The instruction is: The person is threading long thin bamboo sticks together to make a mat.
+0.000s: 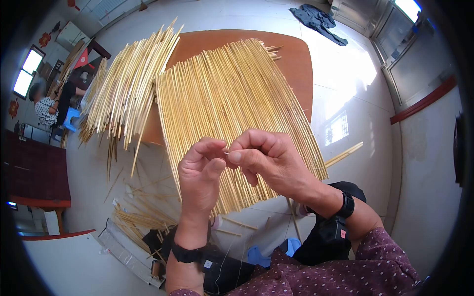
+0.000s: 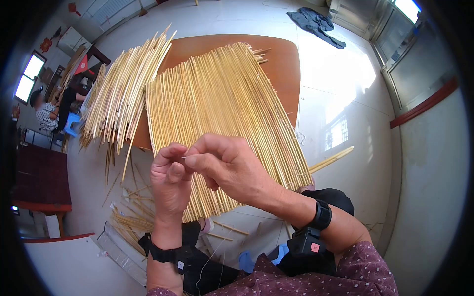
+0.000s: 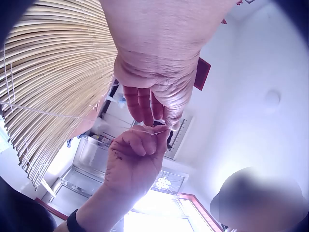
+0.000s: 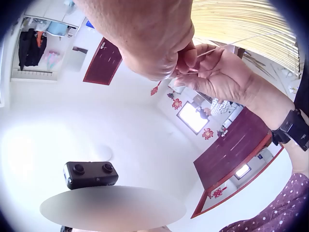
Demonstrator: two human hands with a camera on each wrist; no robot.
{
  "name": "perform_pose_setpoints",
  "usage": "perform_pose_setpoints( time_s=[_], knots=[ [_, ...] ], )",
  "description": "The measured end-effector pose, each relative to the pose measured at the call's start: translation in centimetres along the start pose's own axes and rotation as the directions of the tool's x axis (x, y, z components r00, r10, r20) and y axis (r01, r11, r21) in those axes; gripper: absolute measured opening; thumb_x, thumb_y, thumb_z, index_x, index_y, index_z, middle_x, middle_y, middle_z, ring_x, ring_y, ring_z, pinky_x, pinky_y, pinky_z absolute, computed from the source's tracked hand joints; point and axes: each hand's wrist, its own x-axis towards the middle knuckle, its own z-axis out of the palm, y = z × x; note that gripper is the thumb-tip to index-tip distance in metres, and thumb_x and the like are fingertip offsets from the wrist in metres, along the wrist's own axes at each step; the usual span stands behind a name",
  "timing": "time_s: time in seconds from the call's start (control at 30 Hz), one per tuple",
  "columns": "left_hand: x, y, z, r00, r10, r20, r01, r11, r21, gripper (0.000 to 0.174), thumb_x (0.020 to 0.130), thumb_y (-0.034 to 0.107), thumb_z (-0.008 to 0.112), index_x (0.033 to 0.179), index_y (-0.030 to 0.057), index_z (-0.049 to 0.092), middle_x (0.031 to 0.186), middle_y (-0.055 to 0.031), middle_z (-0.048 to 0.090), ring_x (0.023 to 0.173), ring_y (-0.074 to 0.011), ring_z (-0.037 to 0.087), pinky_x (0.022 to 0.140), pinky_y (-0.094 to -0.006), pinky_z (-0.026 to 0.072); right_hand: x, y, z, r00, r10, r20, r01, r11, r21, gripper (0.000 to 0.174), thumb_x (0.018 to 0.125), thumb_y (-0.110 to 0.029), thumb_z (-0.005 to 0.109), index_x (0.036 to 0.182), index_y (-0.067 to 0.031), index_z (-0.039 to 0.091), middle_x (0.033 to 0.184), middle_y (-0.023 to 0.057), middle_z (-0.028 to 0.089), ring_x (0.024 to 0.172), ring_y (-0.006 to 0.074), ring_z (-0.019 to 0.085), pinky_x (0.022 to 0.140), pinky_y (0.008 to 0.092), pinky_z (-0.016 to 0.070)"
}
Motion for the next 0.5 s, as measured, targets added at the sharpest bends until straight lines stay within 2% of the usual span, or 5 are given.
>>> perform_pose_setpoints(
  time_s=[0.1, 0.2, 0.27, 0.37, 0.5],
  knots=[
    [0.1, 0.3, -0.4, 0.998, 0.052, 0.019, -0.052, 0.999, 0.004, 0.022, 0.081, 0.006, 0.072, 0.1, 0.0, 0.065, 0.09, -0.0038, 0.059, 0.08, -0.013, 0.059, 0.074, -0.0268, 0.0496, 0.1, 0.2, 0.2, 0.997, 0.061, 0.041, -0.063, 0.996, 0.057, 0.018, 0.091, -0.017, 0.059, 0.084, -0.0001, 0.062, 0.056, -0.0009, 0.052, 0.049, 0.0049, 0.051, 0.043, 0.0201, 0.0397],
    [0.1, 0.2, -1.1, 0.995, 0.087, 0.054, -0.093, 0.989, 0.118, 0.019, 0.082, 0.005, 0.071, 0.1, 0.0012, 0.065, 0.088, -0.0028, 0.058, 0.079, -0.0113, 0.056, 0.072, -0.0249, 0.0471, 0.2, 0.2, 0.5, 0.994, 0.095, 0.054, -0.099, 0.992, 0.083, 0.018, 0.091, -0.017, 0.059, 0.084, -0.0005, 0.062, 0.056, -0.0012, 0.052, 0.049, 0.0046, 0.05, 0.043, 0.02, 0.0387],
    [0.0, 0.0, -1.6, 0.982, 0.172, 0.077, -0.183, 0.967, 0.177, 0.011, 0.084, 0.005, 0.068, 0.095, 0.0026, 0.066, 0.086, -0.0014, 0.056, 0.077, -0.0089, 0.052, 0.071, -0.0227, 0.0435, 0.2, 0.3, 0.6, 0.992, 0.116, 0.056, -0.121, 0.988, 0.1, 0.018, 0.091, -0.017, 0.059, 0.084, -0.001, 0.062, 0.056, -0.0013, 0.052, 0.048, 0.0045, 0.05, 0.043, 0.0199, 0.0384],
    [0.0, 0.3, -1.6, 0.978, 0.188, 0.089, -0.206, 0.925, 0.318, 0.005, 0.087, 0.008, 0.066, 0.089, 0.0038, 0.063, 0.084, -0.0001, 0.053, 0.076, -0.0074, 0.048, 0.07, -0.0216, 0.0412, 0.3, 0.5, 0.8, 0.985, 0.16, 0.062, -0.166, 0.98, 0.109, 0.018, 0.091, -0.018, 0.06, 0.084, -0.0017, 0.063, 0.056, -0.0016, 0.052, 0.048, 0.0043, 0.049, 0.042, 0.0196, 0.0378],
    [-0.1, 0.3, -0.7, 0.983, 0.176, 0.059, -0.185, 0.922, 0.34, 0.01, 0.091, 0.012, 0.063, 0.086, 0.0042, 0.059, 0.082, 0.0007, 0.051, 0.075, -0.0071, 0.048, 0.071, -0.0211, 0.0416, 0.3, 0.5, 1.0, 0.986, 0.166, 0.033, -0.168, 0.979, 0.112, 0.018, 0.091, -0.018, 0.06, 0.084, -0.0022, 0.063, 0.056, -0.0015, 0.053, 0.047, 0.004, 0.049, 0.042, 0.0192, 0.0372]
  ],
)
